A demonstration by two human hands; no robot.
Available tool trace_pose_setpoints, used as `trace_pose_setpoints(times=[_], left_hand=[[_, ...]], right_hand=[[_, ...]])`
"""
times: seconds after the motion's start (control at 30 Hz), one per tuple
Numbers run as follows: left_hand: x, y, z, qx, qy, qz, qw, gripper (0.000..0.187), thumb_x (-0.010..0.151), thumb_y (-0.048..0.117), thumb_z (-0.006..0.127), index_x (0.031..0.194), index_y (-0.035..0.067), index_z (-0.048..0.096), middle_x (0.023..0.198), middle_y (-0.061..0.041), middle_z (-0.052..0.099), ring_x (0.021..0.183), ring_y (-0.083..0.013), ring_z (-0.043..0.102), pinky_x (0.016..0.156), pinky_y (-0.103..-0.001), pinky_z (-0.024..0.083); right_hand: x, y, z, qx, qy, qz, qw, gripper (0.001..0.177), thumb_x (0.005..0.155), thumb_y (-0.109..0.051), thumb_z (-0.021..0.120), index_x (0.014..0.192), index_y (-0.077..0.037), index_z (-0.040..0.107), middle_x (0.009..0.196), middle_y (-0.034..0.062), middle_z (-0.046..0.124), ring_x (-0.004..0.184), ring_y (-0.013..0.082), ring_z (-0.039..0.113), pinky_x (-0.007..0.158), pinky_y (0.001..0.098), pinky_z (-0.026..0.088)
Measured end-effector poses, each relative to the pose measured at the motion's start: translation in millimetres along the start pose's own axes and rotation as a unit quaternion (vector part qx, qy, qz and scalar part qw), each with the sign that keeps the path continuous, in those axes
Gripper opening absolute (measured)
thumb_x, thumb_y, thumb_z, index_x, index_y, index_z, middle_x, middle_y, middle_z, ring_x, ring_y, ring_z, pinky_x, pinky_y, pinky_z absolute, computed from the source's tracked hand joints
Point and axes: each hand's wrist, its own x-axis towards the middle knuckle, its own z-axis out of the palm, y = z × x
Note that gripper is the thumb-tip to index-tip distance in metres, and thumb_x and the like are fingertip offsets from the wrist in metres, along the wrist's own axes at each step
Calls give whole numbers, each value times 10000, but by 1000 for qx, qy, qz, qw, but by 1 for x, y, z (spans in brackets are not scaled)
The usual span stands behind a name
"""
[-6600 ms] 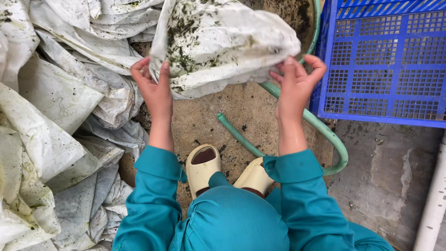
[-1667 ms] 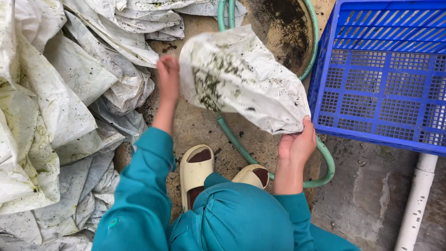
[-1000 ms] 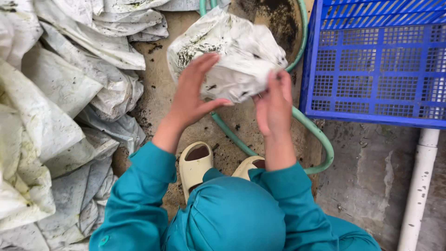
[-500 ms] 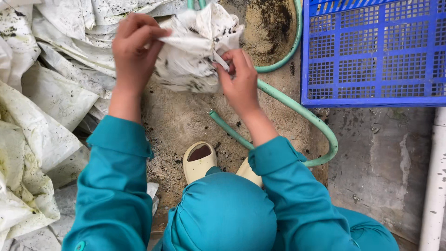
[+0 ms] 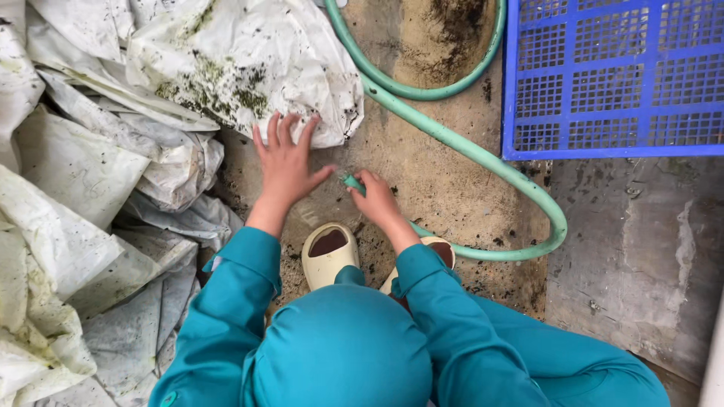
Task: The person sits on the floor and uses a green hose to spray water into white bags filled with dark material. They repeatedly open the bags, rinse the contents, shake the bags to distribute the water, and then fold or close them before moving to the next one.
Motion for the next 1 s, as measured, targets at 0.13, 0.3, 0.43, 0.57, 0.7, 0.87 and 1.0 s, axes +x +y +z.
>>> trace_pose_setpoints(times=[0.13, 0.3, 0.43, 0.57, 0.7, 0.87, 1.0], left_hand=[[-5, -5, 33, 46, 118, 43, 991, 360, 723, 294, 768, 979, 124, 582, 1117, -110, 470, 1160, -312, 420, 949, -554, 280], [-21, -12, 58, 110, 116, 0, 987, 168, 786, 342, 660, 798, 191, 588, 1061, -20, 535, 1059, -250, 481, 857, -437, 338], [-12, 15, 63, 76, 92, -137, 983, 555, 726, 578, 647, 1053, 143, 538, 1055, -60, 522, 931, -255, 518, 802, -446, 382], [-6, -3, 104, 80, 122, -123, 982, 369, 706, 367, 727, 946, 145, 557, 921, -19, 520, 897, -230, 506, 745, -387, 396], [-22, 3, 107, -10, 105, -130, 986, 219, 819, 222, 609, 956, 85, 507, 844, -91, 548, 911, -296, 551, 747, -432, 433], [-19, 48, 62, -322, 36, -297, 898, 318, 866, 126, 470, 1129, 78, 298, 851, -222, 582, 785, -447, 610, 663, -525, 435], [-16, 38, 87, -330, 54, -323, 885, 627, 782, 317, 733, 1165, 95, 288, 1117, -313, 552, 1035, -508, 551, 855, -573, 446]], right_hand=[[-17, -25, -20, 41, 33, -11, 999, 325, 790, -275, 676, 1035, -116, 534, 901, 153, 575, 925, 393, 584, 767, 487, 480], [-27, -43, -32, 44, 48, 0, 998, 291, 845, -333, 634, 1056, -170, 517, 893, 130, 563, 922, 382, 582, 754, 492, 478], [-26, -43, -28, 36, 62, 9, 997, 276, 864, -290, 616, 1091, -177, 509, 911, 121, 564, 933, 370, 579, 736, 481, 483], [-27, -49, -33, 12, 89, 30, 996, 293, 807, -339, 633, 1030, -178, 534, 876, 124, 584, 888, 364, 593, 724, 503, 482], [-13, -33, -25, 51, 122, 30, 991, 264, 751, -327, 685, 929, -168, 573, 810, 118, 601, 830, 348, 613, 699, 461, 491], [-15, -65, -52, 164, 51, 22, 985, 346, 790, -174, 620, 1122, -213, 531, 910, 135, 631, 901, 362, 623, 745, 479, 498], [-7, -43, -41, 108, 15, -19, 994, 419, 820, -205, 605, 1226, -210, 503, 1107, 139, 570, 1034, 385, 580, 809, 500, 504]])
